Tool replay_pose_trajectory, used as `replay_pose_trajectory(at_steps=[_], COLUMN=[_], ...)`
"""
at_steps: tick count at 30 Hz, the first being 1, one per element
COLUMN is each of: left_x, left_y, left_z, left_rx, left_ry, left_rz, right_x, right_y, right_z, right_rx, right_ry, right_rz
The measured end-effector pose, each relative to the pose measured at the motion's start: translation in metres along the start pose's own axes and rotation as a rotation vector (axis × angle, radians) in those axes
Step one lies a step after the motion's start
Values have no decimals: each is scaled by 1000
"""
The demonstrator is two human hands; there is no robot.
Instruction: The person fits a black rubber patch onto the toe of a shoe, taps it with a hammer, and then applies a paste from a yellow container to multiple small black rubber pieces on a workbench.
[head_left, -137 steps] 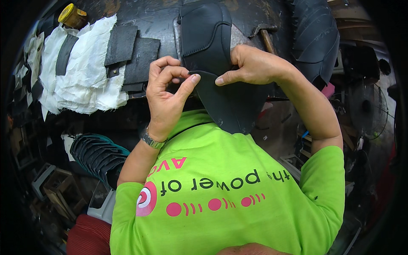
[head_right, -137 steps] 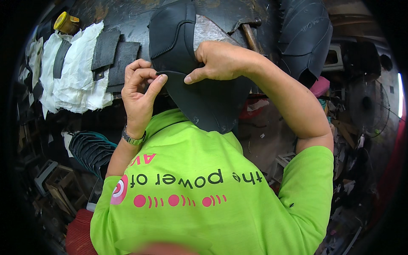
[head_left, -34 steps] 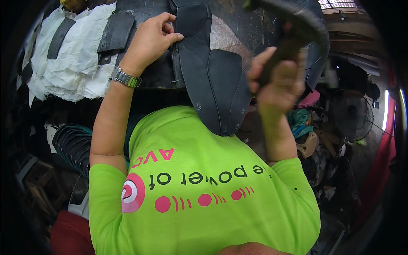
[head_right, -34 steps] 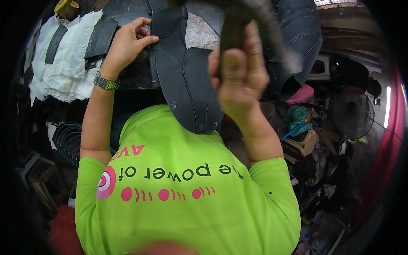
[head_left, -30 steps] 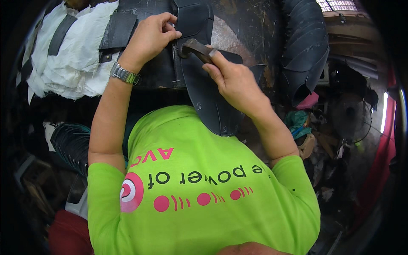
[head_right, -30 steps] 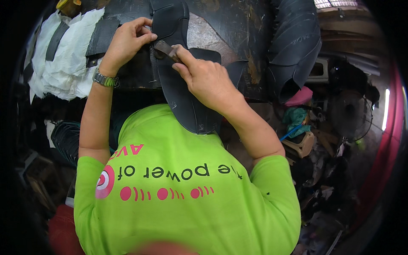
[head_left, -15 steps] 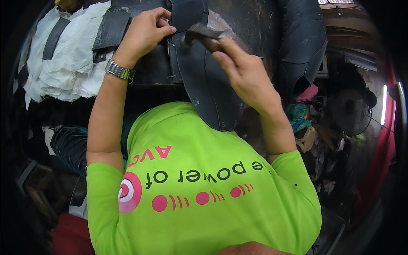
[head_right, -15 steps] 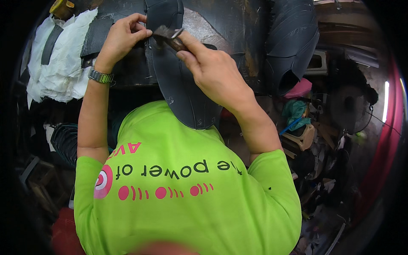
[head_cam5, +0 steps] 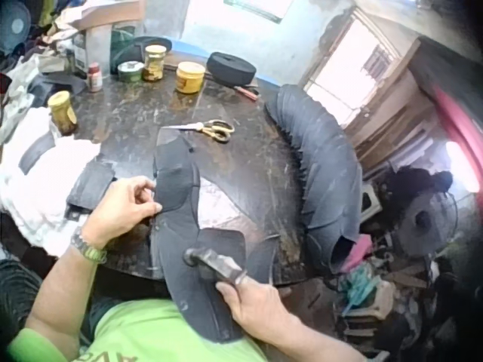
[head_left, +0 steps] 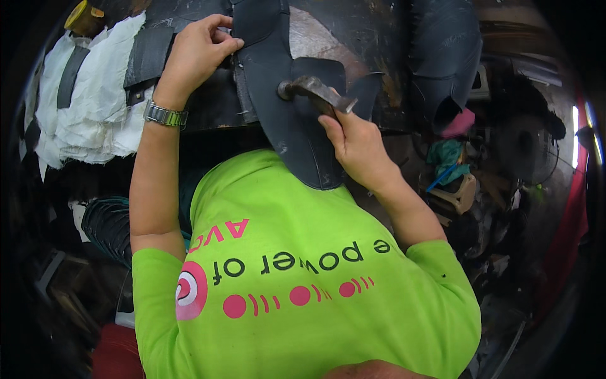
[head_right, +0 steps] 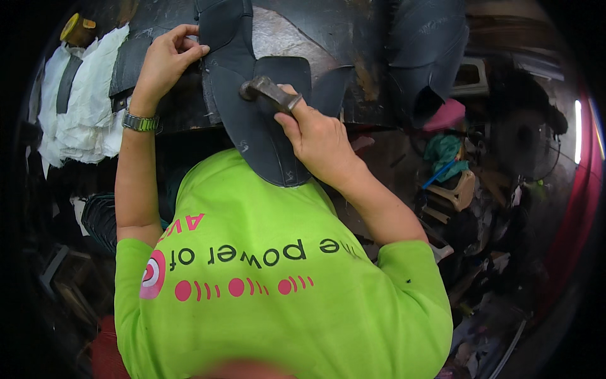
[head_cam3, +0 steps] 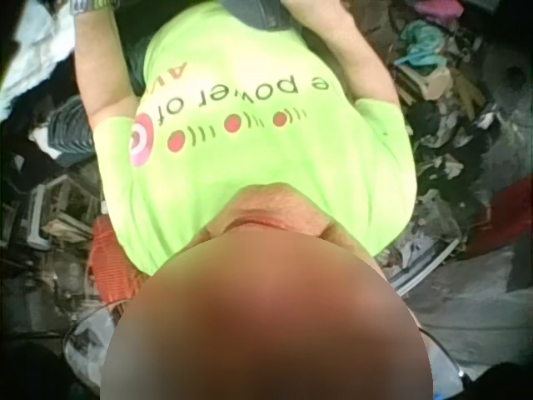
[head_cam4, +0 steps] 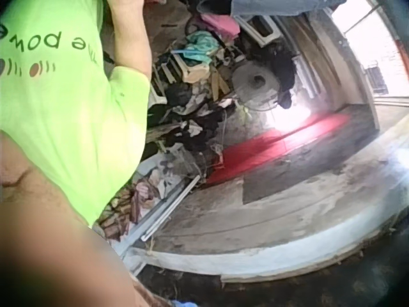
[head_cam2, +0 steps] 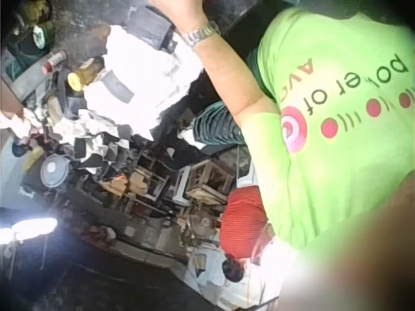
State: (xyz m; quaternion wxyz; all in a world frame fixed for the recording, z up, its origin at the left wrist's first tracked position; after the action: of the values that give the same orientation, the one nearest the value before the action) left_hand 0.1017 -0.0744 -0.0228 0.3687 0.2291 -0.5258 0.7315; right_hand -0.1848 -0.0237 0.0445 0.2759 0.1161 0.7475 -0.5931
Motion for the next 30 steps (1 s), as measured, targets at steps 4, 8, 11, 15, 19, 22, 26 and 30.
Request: replay_pose_trajectory(at_steps=[4, 8, 11, 15, 19, 22, 26, 30], left_x=[10, 44, 77, 98, 92, 93, 111, 133], left_y=[-3, 3, 35, 77, 93, 92, 72, 36], left_z=[0, -5, 1, 13, 22, 25, 19, 19], left_rx=[-27, 229, 181, -153, -174, -93, 105, 220], left_ry=[-44, 115, 427, 541, 539, 588, 690, 837], left_rz=[65, 383, 197, 244, 332, 246, 147, -11], right_x=[31, 35, 44, 64, 57, 39, 11, -15], right_y=[-17, -33, -40, -33, -25, -33, -41, -25], right_z=[21, 69, 123, 182, 203, 213, 221, 230], right_rx=[-34, 287, 438, 466, 500, 4, -613, -651], right_ry=[-92, -31, 30, 58, -142, -3, 248, 449], right_rz=[76, 184, -21, -367, -188, 332, 884, 1190])
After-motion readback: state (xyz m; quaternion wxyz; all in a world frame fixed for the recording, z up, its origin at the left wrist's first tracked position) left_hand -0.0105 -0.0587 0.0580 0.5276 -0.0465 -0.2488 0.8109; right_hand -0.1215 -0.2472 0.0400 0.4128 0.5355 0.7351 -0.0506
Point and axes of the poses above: each hand's wrist, its own z-axis towards the middle knuckle, its own y-axis out of the palm, x = y × z, the point moved 1 cm from there along z, towards the middle knuckle, and after that the axes turned 15 degrees about y, right-handed, at the moved point
